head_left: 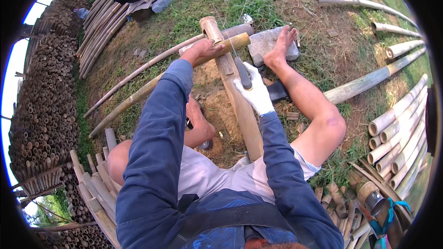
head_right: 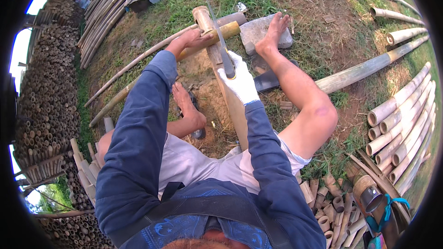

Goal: The person sits on the ground and uses a hand saw to cut long bamboo poles into shorter sections. They repeatedly position the bamboo on a makeshift wooden stand, saw through it, and then move the cut pieces aside.

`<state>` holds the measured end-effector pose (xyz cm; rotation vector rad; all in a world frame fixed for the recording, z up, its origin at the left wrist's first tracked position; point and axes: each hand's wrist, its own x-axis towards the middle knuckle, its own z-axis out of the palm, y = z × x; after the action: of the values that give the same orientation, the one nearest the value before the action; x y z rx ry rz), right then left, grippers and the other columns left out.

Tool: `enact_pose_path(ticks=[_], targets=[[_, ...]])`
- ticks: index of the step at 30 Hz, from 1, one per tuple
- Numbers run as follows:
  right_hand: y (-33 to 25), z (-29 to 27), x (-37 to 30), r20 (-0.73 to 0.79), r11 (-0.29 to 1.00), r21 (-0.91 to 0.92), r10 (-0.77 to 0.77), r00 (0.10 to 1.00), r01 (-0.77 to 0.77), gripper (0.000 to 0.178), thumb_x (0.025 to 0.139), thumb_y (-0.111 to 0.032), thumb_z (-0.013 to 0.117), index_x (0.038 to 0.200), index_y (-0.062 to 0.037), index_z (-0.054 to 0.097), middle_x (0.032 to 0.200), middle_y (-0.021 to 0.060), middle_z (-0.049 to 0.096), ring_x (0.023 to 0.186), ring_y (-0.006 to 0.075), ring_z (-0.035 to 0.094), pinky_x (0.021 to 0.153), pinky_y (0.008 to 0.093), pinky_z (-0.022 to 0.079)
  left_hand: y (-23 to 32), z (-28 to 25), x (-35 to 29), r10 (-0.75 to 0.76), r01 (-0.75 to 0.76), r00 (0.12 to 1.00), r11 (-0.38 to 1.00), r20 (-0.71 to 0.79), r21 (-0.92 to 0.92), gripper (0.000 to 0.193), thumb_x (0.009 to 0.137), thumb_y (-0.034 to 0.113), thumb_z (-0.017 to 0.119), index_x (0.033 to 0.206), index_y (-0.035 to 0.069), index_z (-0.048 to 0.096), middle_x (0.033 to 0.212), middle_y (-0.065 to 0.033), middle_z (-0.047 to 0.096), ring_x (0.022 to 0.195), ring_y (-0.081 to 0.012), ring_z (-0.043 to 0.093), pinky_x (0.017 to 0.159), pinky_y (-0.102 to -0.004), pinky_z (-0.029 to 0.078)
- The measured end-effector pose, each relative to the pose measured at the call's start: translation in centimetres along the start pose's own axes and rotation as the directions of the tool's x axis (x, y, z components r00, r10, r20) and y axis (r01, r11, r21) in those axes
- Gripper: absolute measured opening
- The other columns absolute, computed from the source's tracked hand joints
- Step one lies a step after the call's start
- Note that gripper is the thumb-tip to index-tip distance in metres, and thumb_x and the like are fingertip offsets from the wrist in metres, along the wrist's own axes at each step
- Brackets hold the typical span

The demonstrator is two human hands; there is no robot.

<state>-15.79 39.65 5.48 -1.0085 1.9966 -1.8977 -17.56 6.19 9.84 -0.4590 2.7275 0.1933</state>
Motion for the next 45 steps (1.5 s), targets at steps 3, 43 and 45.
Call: enact_pose_path(ticks=[3, 43, 45], targets=[[0.1, -0.4, -0.5, -0.011, 1.000, -0.017, 0.016, 1.000, -0.017, 0.073, 0.095, -0.023, 0.085, 0.158, -0.0042, 0.052, 0.150, 0.0195, 0.061, 0.139, 0.0327, 0.061, 0.119, 0.0425, 0.048, 1.8, 6.4, 0.7, -0.229, 0.157, 0.900, 0.964, -0.371, -0.213, 0.113, 0.098, 0.092, 0.043, 0.146, -0.009, 0.061, 0.127, -0.0366, 0.073, 0.126, -0.0498, 0.069, 0.110, -0.0561, 0.053], [-9.6, -2.9, -11.2, -0.035, 0.948, -0.161, 0.271, 0.962, -0.273, 0.068, 0.093, -0.002, 0.071, 0.158, 0.0018, 0.050, 0.153, 0.0220, 0.060, 0.145, 0.0314, 0.060, 0.123, 0.0431, 0.044, -0.2, 4.7, 1.9, -0.334, 0.195, 0.909, 0.869, -0.249, -0.455, 0.146, 0.065, 0.100, 0.074, 0.157, -0.007, 0.039, 0.128, -0.0339, 0.074, 0.119, -0.0451, 0.075, 0.102, -0.0509, 0.059], [-9.0, -2.1, -8.5, -0.050, 0.951, -0.111, 0.286, 0.957, -0.289, 0.068, 0.094, -0.002, 0.070, 0.158, 0.0012, 0.050, 0.153, 0.0210, 0.060, 0.144, 0.0305, 0.061, 0.123, 0.0422, 0.045, -0.8, 5.3, 1.4, -0.237, 0.122, 0.935, 0.914, -0.265, -0.388, 0.143, 0.065, 0.098, 0.077, 0.154, -0.007, 0.040, 0.125, -0.0337, 0.075, 0.117, -0.0455, 0.076, 0.101, -0.0512, 0.060]])
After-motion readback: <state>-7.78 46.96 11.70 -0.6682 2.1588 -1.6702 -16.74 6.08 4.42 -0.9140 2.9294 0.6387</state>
